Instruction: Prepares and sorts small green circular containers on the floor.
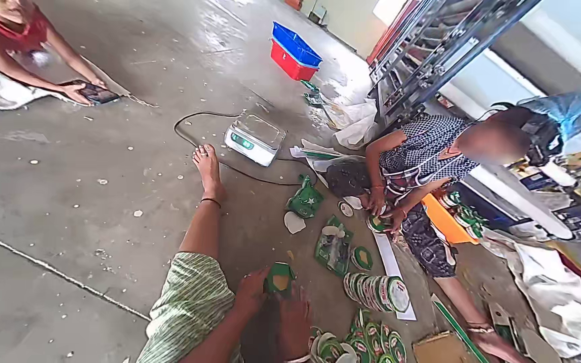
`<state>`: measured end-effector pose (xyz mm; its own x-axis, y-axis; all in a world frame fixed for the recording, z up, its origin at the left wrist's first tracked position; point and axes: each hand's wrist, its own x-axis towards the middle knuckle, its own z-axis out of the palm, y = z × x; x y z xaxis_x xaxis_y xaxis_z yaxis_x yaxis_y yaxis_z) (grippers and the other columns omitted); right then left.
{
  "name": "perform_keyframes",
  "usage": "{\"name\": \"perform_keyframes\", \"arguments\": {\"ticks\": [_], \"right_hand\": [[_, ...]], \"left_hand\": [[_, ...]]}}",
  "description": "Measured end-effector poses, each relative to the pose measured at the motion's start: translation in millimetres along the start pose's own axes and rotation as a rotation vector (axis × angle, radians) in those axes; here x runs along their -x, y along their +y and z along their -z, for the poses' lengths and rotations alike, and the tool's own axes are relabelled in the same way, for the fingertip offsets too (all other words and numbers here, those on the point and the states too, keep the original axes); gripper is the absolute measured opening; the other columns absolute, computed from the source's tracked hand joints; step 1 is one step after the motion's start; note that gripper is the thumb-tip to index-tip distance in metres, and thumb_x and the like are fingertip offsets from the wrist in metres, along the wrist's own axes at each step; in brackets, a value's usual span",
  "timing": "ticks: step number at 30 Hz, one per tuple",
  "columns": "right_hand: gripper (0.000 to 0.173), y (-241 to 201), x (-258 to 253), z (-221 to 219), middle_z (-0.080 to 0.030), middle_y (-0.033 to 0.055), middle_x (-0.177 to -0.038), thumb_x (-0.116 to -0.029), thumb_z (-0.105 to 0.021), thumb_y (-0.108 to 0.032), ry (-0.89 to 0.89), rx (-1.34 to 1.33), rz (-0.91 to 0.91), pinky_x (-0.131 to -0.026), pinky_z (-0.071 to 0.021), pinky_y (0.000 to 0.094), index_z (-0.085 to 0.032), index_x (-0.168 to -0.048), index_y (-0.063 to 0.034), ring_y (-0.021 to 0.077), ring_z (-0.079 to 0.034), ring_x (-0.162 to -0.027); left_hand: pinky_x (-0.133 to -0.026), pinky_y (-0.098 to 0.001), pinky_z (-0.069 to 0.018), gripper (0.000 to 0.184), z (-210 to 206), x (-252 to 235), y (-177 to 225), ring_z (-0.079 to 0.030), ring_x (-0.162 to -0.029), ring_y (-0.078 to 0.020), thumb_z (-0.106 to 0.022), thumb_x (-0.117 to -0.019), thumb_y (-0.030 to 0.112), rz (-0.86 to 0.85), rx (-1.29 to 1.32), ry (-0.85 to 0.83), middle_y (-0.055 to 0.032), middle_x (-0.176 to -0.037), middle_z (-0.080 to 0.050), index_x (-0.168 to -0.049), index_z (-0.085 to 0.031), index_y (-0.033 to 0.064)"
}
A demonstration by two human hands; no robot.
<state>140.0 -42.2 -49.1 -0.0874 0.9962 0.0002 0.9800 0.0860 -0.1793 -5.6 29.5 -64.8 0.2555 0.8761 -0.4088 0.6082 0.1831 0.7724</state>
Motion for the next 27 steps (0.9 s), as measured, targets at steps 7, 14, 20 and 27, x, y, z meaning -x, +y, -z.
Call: {"name": "perform_keyframes", "arguments": {"ticks": [7,14,20,27], "right_hand": [[0.043,-6,-32,4,-0.051,0.0258,-0.150,-0.0830,-0.068,0.006,0.045,0.049,0.065,-0.111,-0.0296,0.0735,-0.075,-0.121,-0.0124,0.0518,-0.041,-0.143],[0.050,6,-52,11,-0.052,0.0273,-0.149,-0.0803,-0.069,0.008,0.085,0.121,0.141,-0.112,-0.0246,0.0776,-0.075,-0.124,-0.0159,0.0515,-0.042,-0.143],[0.036,3,-70,27,-0.049,0.0259,-0.153,-0.0852,-0.066,0.007,-0.030,0.241,0.167,-0.116,-0.0194,0.0747,-0.077,-0.117,-0.0062,0.0457,-0.037,-0.148],[0.040,-5,-69,32,-0.046,0.0249,-0.155,-0.0912,-0.059,0.006,-0.157,0.130,0.024,-0.119,-0.0115,0.0730,-0.076,-0.122,-0.0128,0.0459,-0.029,-0.152]], "left_hand": [[-0.115,-0.0604,-0.0356,0.076,0,-2,-2,-0.050,-0.138,-0.0405,-0.071,-0.0899,0.006,0.022,-0.016,-0.035,-0.0190,-0.146,-0.057,-0.158,-0.040,0.0150],[-0.116,-0.0602,-0.0346,0.077,0,-1,1,-0.049,-0.140,-0.0398,-0.072,-0.0896,0.006,0.036,-0.006,-0.040,-0.0183,-0.148,-0.056,-0.159,-0.039,0.0146],[-0.114,-0.0614,-0.0355,0.074,2,-3,0,-0.050,-0.138,-0.0397,-0.071,-0.0902,0.010,0.038,-0.019,-0.040,-0.0182,-0.145,-0.058,-0.157,-0.042,0.0146],[-0.115,-0.0599,-0.0364,0.078,-4,-7,-3,-0.050,-0.138,-0.0381,-0.074,-0.0884,0.012,0.041,-0.036,-0.035,-0.0174,-0.146,-0.057,-0.158,-0.040,0.0139]]}}
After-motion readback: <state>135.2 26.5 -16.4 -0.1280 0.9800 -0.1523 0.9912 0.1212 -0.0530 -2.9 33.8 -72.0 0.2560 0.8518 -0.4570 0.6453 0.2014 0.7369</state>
